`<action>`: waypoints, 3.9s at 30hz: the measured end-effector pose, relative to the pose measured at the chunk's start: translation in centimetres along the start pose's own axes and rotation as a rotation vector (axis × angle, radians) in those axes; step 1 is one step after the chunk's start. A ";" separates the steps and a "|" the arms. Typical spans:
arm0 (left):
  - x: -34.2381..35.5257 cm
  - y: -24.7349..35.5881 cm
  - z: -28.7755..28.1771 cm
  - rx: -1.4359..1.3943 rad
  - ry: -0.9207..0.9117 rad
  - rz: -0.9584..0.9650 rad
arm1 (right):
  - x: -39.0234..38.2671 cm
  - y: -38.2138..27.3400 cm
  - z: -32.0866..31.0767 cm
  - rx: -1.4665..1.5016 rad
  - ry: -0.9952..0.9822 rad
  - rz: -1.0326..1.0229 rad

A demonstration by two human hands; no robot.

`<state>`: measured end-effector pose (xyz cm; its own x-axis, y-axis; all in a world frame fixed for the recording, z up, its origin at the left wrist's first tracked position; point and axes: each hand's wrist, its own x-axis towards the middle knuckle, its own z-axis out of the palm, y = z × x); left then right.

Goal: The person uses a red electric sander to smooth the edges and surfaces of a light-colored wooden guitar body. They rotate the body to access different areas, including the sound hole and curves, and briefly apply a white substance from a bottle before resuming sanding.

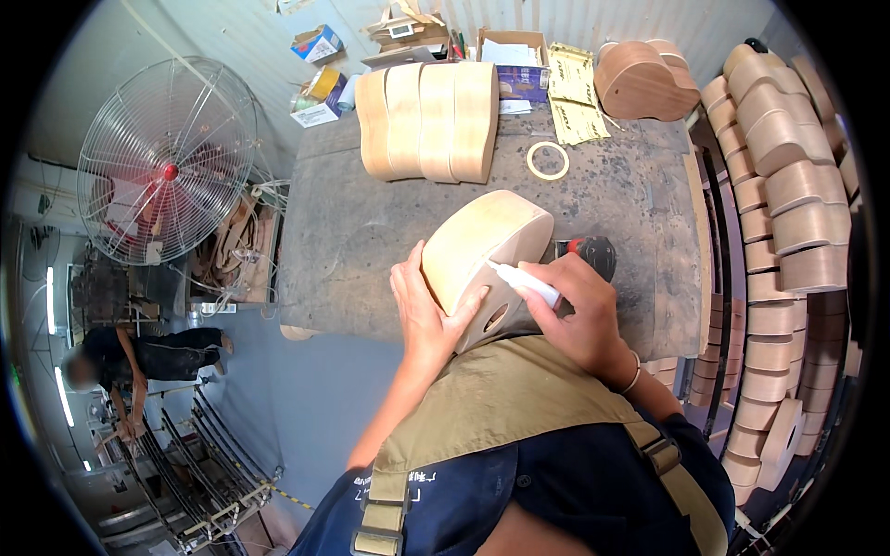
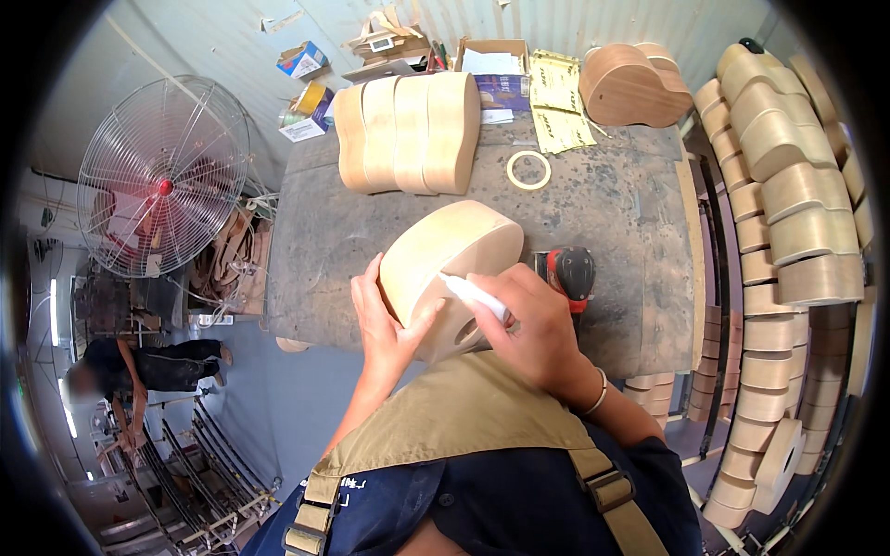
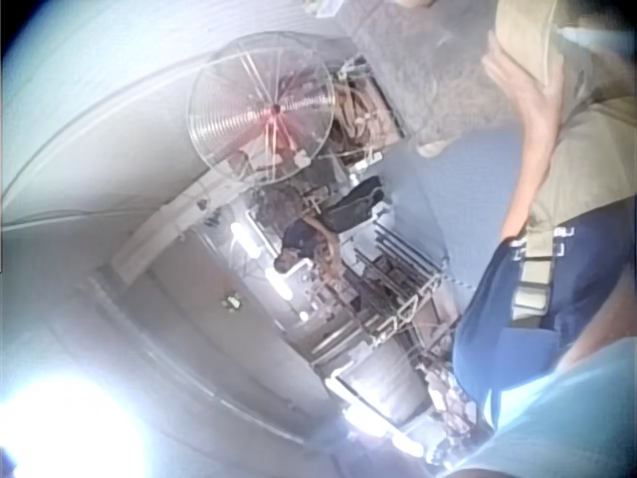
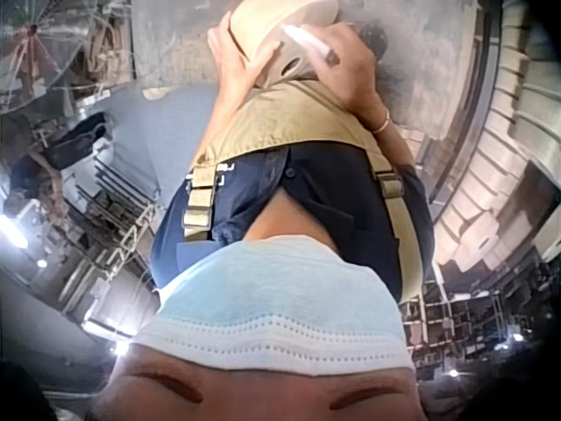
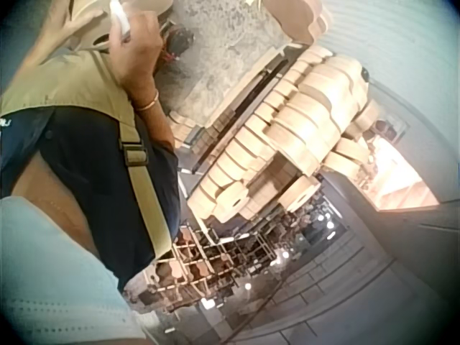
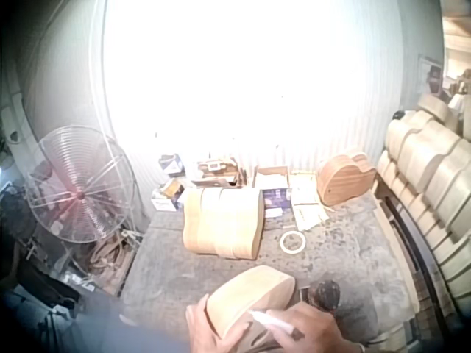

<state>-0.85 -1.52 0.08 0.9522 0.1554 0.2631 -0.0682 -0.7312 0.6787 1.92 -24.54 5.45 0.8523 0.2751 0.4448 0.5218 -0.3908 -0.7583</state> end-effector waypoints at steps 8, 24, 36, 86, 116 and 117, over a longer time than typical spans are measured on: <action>0.0 -0.1 0.0 -0.012 0.000 -0.008 | 0.2 -0.3 0.0 0.011 -0.006 0.007; 0.0 -0.1 0.1 -0.051 -0.007 -0.014 | 0.6 -0.8 -0.3 0.031 -0.012 0.069; 0.1 -0.2 0.0 -0.078 -0.001 -0.044 | -0.3 -0.4 0.9 0.191 -0.041 0.283; 1.8 -4.1 -2.1 -0.258 -0.030 -0.129 | -6.0 16.4 2.5 -0.655 0.049 0.771; 6.1 0.0 0.0 -0.415 -0.565 0.301 | 0.2 -7.1 -8.6 -0.497 -0.101 -0.261; 6.2 0.0 -0.1 -0.416 -0.568 0.295 | 0.1 -6.7 -8.7 -0.501 -0.089 -0.262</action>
<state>5.01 -0.50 1.71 0.8762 -0.4555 0.1571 -0.3434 -0.3616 0.8668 -1.21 -29.51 14.75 0.6974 0.4830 0.5294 0.6865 -0.6624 -0.2999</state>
